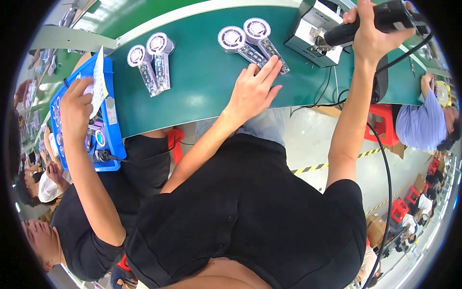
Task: Assembling electronic components onto small devices using a handheld soldering or heat tool at a factory workstation.
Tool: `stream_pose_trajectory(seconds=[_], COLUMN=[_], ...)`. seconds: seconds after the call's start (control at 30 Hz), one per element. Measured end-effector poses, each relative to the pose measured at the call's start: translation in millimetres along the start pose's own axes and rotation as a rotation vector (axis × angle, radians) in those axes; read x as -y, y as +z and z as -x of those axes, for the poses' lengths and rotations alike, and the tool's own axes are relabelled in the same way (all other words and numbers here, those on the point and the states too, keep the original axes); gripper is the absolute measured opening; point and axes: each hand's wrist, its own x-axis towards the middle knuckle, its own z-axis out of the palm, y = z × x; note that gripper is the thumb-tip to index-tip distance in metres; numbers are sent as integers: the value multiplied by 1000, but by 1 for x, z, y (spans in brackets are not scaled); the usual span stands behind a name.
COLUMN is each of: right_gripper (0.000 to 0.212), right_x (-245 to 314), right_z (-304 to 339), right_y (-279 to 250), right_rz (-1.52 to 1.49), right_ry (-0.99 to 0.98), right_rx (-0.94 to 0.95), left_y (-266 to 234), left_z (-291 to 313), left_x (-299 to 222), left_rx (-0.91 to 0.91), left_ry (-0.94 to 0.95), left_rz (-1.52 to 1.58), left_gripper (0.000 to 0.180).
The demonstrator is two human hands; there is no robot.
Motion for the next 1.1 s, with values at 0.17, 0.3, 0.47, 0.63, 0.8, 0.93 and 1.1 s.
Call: stream_pose_trajectory(seconds=[0.17,0.3,0.47,0.63,0.8,0.93,1.1], right_gripper=[64,65,75,83,86,89,48], right_x=[-13,-9,12,22,20,21,27], right_z=[1,11,59,76,84,96,124], right_y=[-7,-2,26,39,45,50,63], right_rz=[-8,-185,-432,-355,-340,-350,-62], right_ry=[95,277,219,164,116,87,119], right_rx=[-17,-50,32,11,16,42,53], left_y=[-2,1,1,4,6,7,8], left_z=[-1,0,0,0,0,0,1], left_x=[0,2,3,3,4,3,3], left_rx=[-17,-46,-47,-46,-49,-56,-55], left_ry=[2,-9,-9,-8,-3,-4,-22], left_rz=[23,39,47,36,25,16,-31], left_gripper=[57,57,56,55,54,53,54])
